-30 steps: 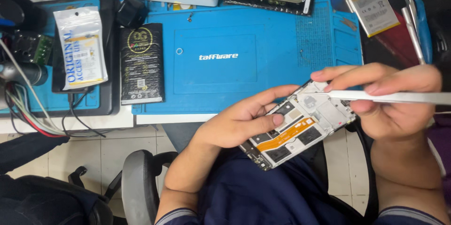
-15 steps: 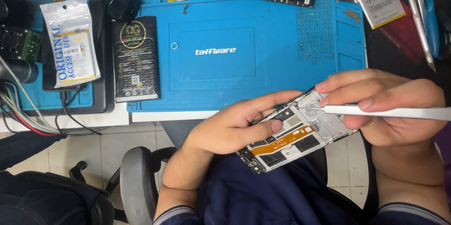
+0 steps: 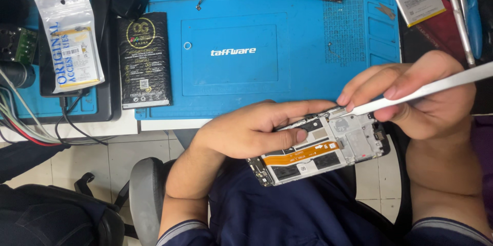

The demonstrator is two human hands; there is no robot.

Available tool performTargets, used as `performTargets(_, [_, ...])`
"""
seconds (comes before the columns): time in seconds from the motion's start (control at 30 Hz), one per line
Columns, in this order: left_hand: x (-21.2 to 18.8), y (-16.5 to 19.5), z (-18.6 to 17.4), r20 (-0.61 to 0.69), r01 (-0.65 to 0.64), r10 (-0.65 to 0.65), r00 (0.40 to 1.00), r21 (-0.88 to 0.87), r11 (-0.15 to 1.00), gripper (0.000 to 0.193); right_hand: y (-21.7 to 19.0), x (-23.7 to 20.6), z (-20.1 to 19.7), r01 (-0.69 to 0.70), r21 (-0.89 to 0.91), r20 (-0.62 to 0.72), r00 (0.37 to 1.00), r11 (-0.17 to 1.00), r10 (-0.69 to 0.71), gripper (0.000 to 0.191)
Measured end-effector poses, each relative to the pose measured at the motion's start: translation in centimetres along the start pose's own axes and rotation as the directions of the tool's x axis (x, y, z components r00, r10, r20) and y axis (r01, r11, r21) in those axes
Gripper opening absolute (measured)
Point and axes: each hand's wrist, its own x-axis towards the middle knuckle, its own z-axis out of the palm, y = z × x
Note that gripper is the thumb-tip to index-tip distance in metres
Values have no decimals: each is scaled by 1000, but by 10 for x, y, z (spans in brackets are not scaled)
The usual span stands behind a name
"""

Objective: The person pries the screen assembly off a disassembled smartphone using a metal pry bar, working the tool around the edge of the display. They then lift the frame, peel adhesive, and continue prying the midframe apart on the repair mat.

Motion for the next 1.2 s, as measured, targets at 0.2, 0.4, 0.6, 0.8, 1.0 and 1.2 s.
performTargets(0.2, [-1, 6, -2, 9, 0, -1, 1000, 80, 997, 56, 4, 4, -5, 69, 22, 113, 991, 997, -71, 26])
performTargets(0.4, [-3, 5, -4, 18, 2, -2, 1000, 12, 1000, 56, 6, 5, 0, 79, 66, 71, 994, 995, -84, 26])
performTargets(0.6, [-4, 0, -7, 34, -10, 12, 999, -56, 998, 57, 8, 6, 3, 87, 102, 50, 994, 991, -92, 25])
performTargets(0.8, [-5, -1, -5, 20, -9, 9, 1000, 4, 1000, 56, -1, 5, 12, 67, 16, -19, 998, 998, -67, 26])
performTargets(1.0, [-6, 0, -5, 43, -35, 32, 999, 75, 997, 55, -9, 4, 14, 131, -141, 24, 991, 981, -129, 25])
performTargets(1.2, [-6, 3, -5, 32, -37, 33, 999, 157, 987, 56, -10, 7, 9, 160, -209, 84, 986, 965, -146, 26])
